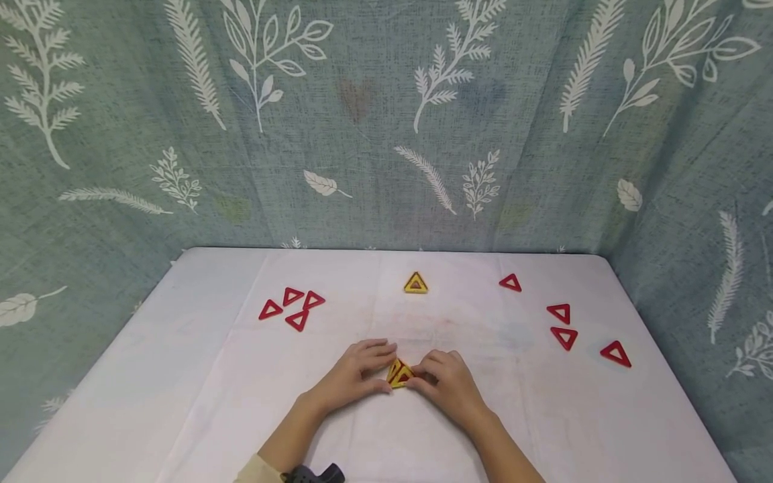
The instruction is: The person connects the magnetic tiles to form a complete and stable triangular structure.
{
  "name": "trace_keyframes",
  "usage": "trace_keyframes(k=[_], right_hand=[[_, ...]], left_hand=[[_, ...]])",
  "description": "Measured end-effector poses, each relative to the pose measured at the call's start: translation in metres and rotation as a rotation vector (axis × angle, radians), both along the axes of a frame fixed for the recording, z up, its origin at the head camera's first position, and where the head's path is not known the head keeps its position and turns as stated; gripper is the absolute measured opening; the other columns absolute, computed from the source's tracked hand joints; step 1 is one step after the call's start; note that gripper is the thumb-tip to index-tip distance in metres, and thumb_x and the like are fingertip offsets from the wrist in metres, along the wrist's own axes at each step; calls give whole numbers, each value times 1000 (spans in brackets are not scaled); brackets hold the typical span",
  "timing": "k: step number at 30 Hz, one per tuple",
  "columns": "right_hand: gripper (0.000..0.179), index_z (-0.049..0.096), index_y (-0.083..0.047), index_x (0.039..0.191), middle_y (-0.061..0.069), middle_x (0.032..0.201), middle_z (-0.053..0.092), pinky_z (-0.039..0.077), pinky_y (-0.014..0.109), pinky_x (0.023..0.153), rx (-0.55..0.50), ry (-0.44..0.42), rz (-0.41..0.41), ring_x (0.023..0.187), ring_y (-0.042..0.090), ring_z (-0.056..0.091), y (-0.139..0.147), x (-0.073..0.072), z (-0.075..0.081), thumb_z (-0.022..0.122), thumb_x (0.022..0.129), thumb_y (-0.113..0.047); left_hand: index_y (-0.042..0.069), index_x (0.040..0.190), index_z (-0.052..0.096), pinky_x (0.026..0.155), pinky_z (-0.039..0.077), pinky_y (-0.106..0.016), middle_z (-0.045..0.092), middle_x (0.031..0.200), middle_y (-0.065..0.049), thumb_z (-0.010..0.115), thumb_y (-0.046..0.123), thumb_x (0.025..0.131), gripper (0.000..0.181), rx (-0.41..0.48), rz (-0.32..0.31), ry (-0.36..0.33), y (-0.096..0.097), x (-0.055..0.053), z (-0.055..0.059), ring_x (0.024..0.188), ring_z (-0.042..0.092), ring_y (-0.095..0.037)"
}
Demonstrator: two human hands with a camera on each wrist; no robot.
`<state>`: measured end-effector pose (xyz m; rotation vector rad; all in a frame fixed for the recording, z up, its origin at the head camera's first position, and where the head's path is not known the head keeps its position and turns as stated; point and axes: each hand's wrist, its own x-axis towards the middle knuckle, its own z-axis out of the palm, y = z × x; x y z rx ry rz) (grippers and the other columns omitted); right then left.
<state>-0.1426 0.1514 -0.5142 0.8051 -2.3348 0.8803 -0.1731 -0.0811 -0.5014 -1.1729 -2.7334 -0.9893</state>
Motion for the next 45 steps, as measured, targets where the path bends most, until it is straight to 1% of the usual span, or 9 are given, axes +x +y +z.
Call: trace_keyframes(k=[9,17,20,25,30,35,39,42,45], right_hand=[[21,74,-15,80,-10,79,61,38,16,67,-38,78,76,69,5,49,1,2,2,85,63,-20],[18,73,-16,75,-10,76,61,39,16,66,-42,129,79,68,6,51,1,0,0,84,63,-25],[18,74,-16,75,-10,76,61,40,16,66,-39,137,84,67,6,51,1,-1,0,84,64,-26],[21,73,-15,80,-9,80,61,40,16,66,-25,121,97,68,6,51,1,-1,1,84,65,-26],[24,74,-14,85,-8,83,62,40,16,67,-14,77,104,71,6,51,2,0,2,84,65,-24],[24,75,-14,83,-9,81,62,40,15,67,-20,110,94,70,6,51,1,0,-1,84,64,-25],[24,75,-14,83,-9,80,61,40,16,66,-18,129,75,69,6,51,0,0,-2,84,64,-26],[26,76,-13,84,-9,79,60,39,16,64,-1,104,30,67,5,49,-2,0,-1,85,62,-23],[26,77,-13,85,-9,78,60,40,18,62,0,49,-27,67,4,48,-3,0,1,85,62,-20]], left_hand=[[17,113,70,103,34,-46,59,130,2,79,41,67,52,51,30,10,3,-2,0,129,44,-21],[18,110,69,105,31,-45,58,131,3,80,41,66,50,21,41,-40,3,-3,4,130,42,-19],[19,113,67,106,31,-45,56,132,3,80,42,67,53,3,35,-37,3,-4,5,131,41,-19],[21,119,67,104,32,-46,55,133,3,79,42,70,56,-8,22,-20,3,-3,6,131,41,-21],[21,118,68,105,32,-45,55,133,4,78,43,70,54,-5,38,-51,3,-2,6,131,40,-20],[21,116,69,105,32,-44,56,132,4,78,43,69,52,3,46,-76,4,-2,7,131,41,-20],[21,118,68,104,32,-44,56,132,3,78,41,70,53,4,46,-72,4,-3,6,131,41,-20],[18,121,67,104,32,-44,56,133,2,76,41,73,54,-15,58,-50,3,-2,4,131,42,-21],[16,122,66,104,32,-43,55,133,3,73,41,77,52,-25,84,-28,4,-1,4,130,42,-21]])
